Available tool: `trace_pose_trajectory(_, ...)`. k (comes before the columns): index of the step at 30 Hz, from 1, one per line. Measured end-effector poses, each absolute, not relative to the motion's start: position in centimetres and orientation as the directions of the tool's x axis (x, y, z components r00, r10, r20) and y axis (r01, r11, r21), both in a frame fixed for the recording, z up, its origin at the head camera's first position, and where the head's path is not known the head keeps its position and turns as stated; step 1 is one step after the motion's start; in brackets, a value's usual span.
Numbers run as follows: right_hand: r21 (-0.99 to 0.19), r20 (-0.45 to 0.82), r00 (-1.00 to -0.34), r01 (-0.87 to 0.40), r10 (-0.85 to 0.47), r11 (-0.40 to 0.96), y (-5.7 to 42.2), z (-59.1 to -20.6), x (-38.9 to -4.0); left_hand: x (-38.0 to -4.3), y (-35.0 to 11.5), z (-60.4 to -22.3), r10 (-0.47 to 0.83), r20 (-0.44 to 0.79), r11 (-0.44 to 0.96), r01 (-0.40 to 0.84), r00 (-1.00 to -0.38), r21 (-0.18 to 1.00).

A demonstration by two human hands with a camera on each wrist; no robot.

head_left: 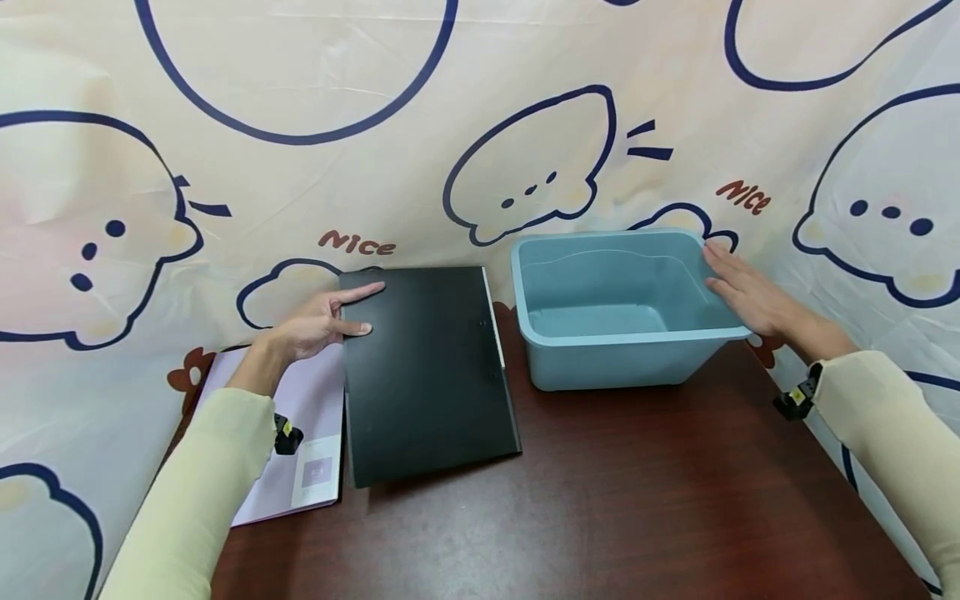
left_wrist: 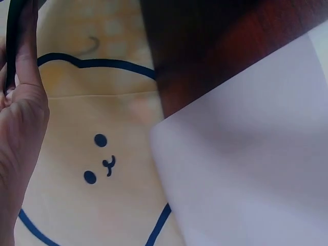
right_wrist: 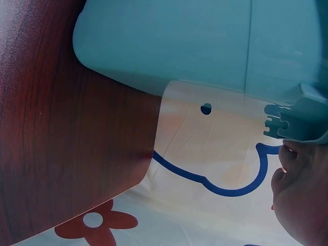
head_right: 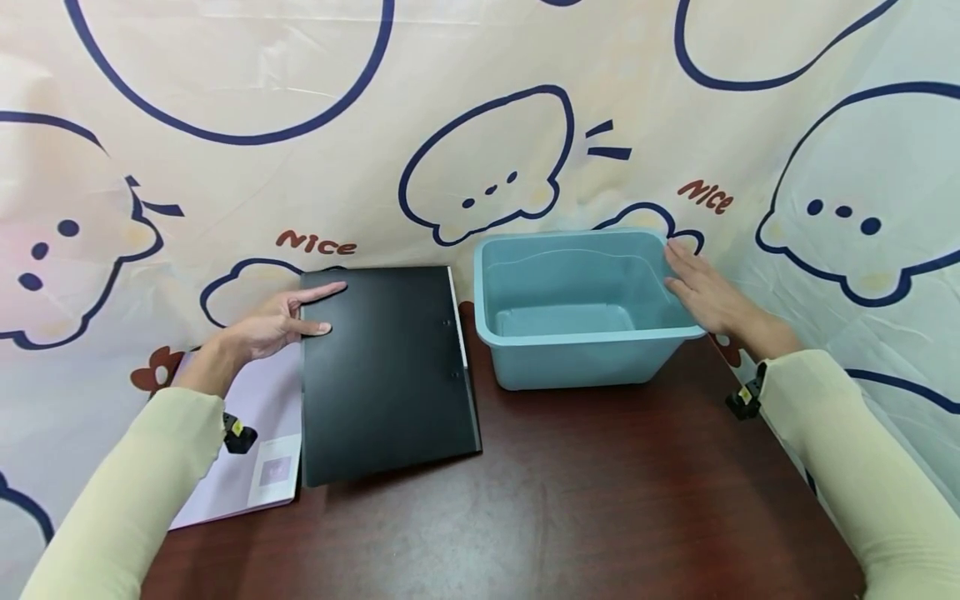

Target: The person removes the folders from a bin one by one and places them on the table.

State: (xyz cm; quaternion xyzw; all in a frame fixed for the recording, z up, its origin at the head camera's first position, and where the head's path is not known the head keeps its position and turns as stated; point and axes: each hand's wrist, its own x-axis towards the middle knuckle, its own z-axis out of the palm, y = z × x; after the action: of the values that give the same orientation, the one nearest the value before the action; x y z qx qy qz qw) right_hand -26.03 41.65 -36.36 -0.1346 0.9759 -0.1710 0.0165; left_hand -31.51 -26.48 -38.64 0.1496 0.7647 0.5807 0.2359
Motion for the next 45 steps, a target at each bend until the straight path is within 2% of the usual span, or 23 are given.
trace_pose_trajectory(8, -0.343, 0.009, -0.963, -0.254, -0.268, 0.904, 41.8, -36.5, -26.1, -32.0, -25.5, -40.4, 0.518, -0.217, 0.315, -0.052, -0.827, 0.948)
trace_pose_trajectory(15, -0.351, 0.014, -0.963, -0.256, -0.268, 0.901, 41.7, -36.5, -26.2, -32.3, -25.0, -41.6, 0.509, -0.268, 0.424, -0.033, -0.818, 0.905)
trace_pose_trajectory(22, -0.355, 0.014, -0.967, -0.243, -0.255, 0.903, 41.7, -36.4, -26.1, -32.5, -24.8, -42.2, 0.493, -0.308, 0.474, -0.046, -0.814, 0.879)
trace_pose_trajectory(31, -0.350, -0.009, -0.969, -0.228, -0.247, 0.908, 41.5, -36.4, -26.0, -32.5, -24.5, -43.2, 0.500, -0.372, 0.520, -0.072, -0.782, 0.851)
trace_pose_trajectory(45, -0.352, -0.004, -0.967, -0.238, -0.256, 0.905, 41.6, -36.3, -26.4, -31.6, -24.4, -43.9, 0.444, -0.352, 0.572, -0.042, -0.824, 0.819)
